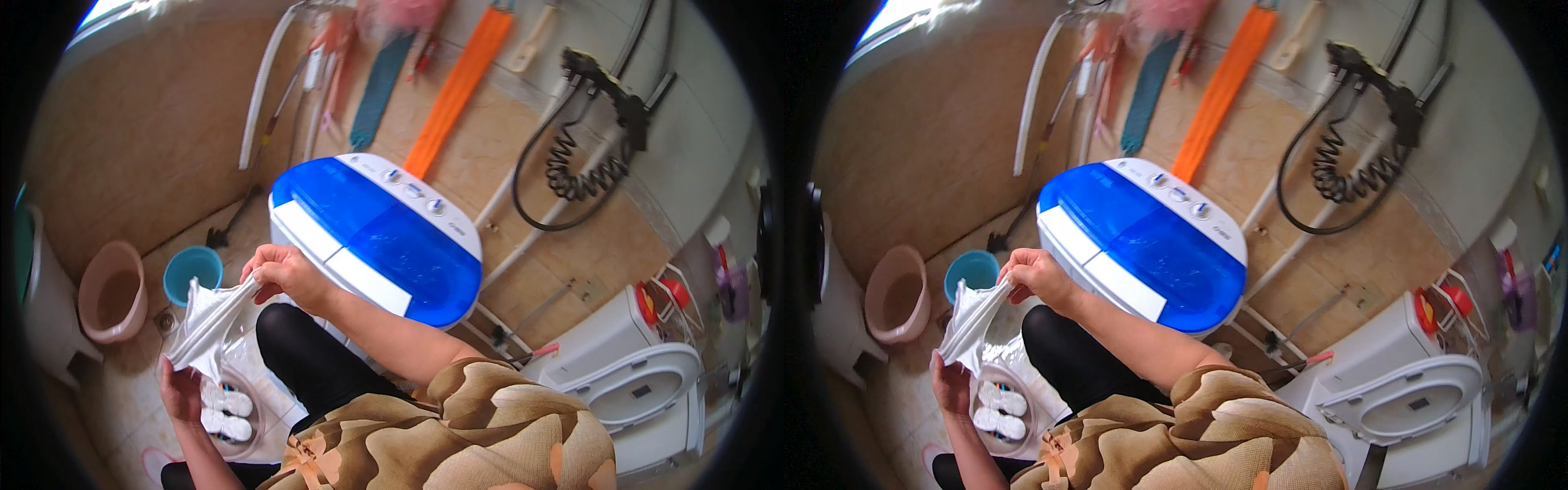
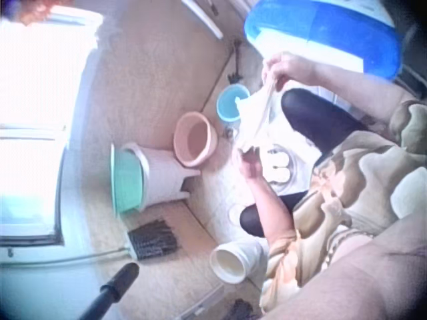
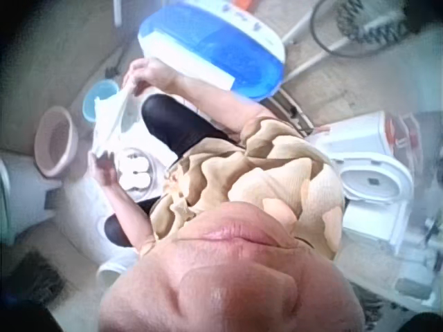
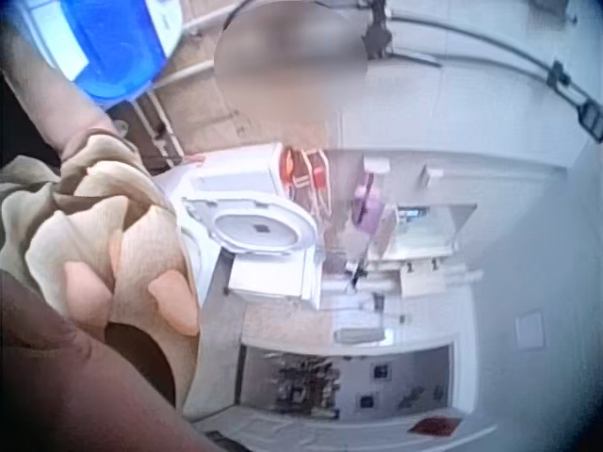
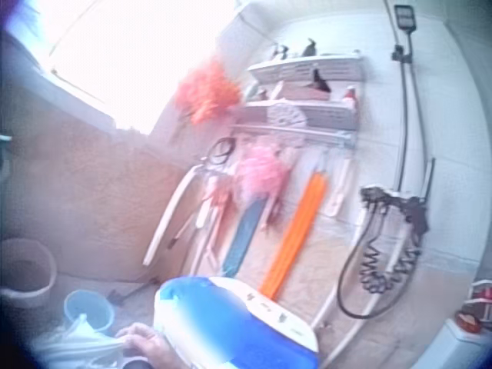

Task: The person washes a pair of shoes in a basin of water by hand, scrubbing the surfaces and rinsing them with water from a bucket.

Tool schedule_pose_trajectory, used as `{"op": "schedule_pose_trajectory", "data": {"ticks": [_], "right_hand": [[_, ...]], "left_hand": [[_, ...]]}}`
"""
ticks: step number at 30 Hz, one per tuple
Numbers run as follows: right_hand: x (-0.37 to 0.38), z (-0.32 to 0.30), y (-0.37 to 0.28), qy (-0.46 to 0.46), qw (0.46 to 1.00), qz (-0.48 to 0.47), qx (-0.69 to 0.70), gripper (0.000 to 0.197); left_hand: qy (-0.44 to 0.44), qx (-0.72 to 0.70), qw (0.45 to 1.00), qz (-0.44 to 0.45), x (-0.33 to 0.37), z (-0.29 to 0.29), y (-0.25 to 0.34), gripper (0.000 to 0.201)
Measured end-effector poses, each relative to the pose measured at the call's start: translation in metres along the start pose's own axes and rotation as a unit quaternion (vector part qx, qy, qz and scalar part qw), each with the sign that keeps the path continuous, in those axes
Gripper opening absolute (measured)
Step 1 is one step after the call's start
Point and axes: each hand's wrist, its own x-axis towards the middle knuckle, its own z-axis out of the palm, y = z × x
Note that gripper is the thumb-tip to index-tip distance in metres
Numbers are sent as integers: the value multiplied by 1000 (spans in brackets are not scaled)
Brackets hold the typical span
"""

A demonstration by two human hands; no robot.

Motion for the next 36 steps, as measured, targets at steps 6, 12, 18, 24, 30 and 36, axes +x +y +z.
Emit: {"op": "schedule_pose_trajectory", "data": {"ticks": [6, 12, 18, 24, 30, 36], "right_hand": [[-73, -23, -84, 90, 950, -85, -286, 7], [-131, -60, -204, 218, 925, -182, -254, 9], [-199, -70, -375, 450, 753, -397, -270, 12], [-240, -102, -488, 507, 631, -506, -298, 16], [-240, -132, -549, 616, 471, -483, -407, 25], [-234, -167, -532, 699, 276, -200, -628, 34]], "left_hand": [[78, 113, 985, -108, 46, 81, -43, 38], [241, 329, 890, -204, 70, 48, -66, 45], [382, 293, 860, -169, 77, -12, -83, 36], [383, 325, 848, -169, 70, -10, -81, 31], [388, 341, 840, -163, 66, -33, -83, 36], [381, 374, 829, -165, 60, -36, -77, 37]]}}
